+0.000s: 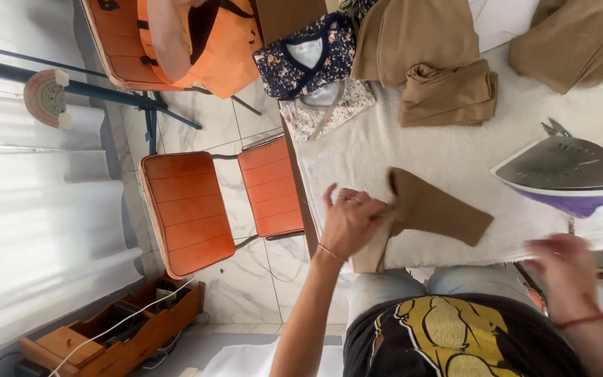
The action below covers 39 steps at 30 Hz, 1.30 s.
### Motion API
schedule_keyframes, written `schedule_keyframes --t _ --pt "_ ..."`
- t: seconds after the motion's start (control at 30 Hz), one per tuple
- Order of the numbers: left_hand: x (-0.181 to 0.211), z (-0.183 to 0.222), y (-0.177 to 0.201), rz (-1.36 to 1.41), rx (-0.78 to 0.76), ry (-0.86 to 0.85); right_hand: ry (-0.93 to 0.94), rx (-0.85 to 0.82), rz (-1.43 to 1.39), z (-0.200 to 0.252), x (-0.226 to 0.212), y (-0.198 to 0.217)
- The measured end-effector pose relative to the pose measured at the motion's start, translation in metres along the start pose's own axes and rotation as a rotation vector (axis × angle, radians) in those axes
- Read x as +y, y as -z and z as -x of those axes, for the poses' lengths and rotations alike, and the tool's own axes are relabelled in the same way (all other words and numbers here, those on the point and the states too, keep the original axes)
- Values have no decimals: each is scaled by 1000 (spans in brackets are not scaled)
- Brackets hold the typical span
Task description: Ironing and folding various garment pieces and fabric sections on a work table.
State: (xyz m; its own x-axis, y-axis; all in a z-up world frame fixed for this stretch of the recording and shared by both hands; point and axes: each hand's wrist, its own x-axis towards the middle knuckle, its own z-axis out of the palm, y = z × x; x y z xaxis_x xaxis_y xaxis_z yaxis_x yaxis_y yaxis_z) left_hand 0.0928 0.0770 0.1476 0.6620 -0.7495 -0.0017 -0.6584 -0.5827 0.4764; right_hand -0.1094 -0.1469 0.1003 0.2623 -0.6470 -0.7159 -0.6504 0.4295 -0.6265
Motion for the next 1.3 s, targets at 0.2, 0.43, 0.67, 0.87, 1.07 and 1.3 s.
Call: schedule_keyframes --t 0.2,0.43,0.67,0.87,1.07,1.3 --pt "56 -2 19 166 26 -340 407 -652 583 73 -91 -63" --pt "42 -6 64 628 238 -175 658 -684 560 94 -133 -71" --pt "35 -19 56 800 387 96 1123 -575 736 75 -171 -86" --pt "34 -29 81 759 450 -99 1405 -578 480 97 -200 -88" --pt "34 -31 83 673 401 -78 1595 -562 476 101 -212 -88" --pt "15 -53 79 641 468 8 1658 -371 741 69 -216 -109"
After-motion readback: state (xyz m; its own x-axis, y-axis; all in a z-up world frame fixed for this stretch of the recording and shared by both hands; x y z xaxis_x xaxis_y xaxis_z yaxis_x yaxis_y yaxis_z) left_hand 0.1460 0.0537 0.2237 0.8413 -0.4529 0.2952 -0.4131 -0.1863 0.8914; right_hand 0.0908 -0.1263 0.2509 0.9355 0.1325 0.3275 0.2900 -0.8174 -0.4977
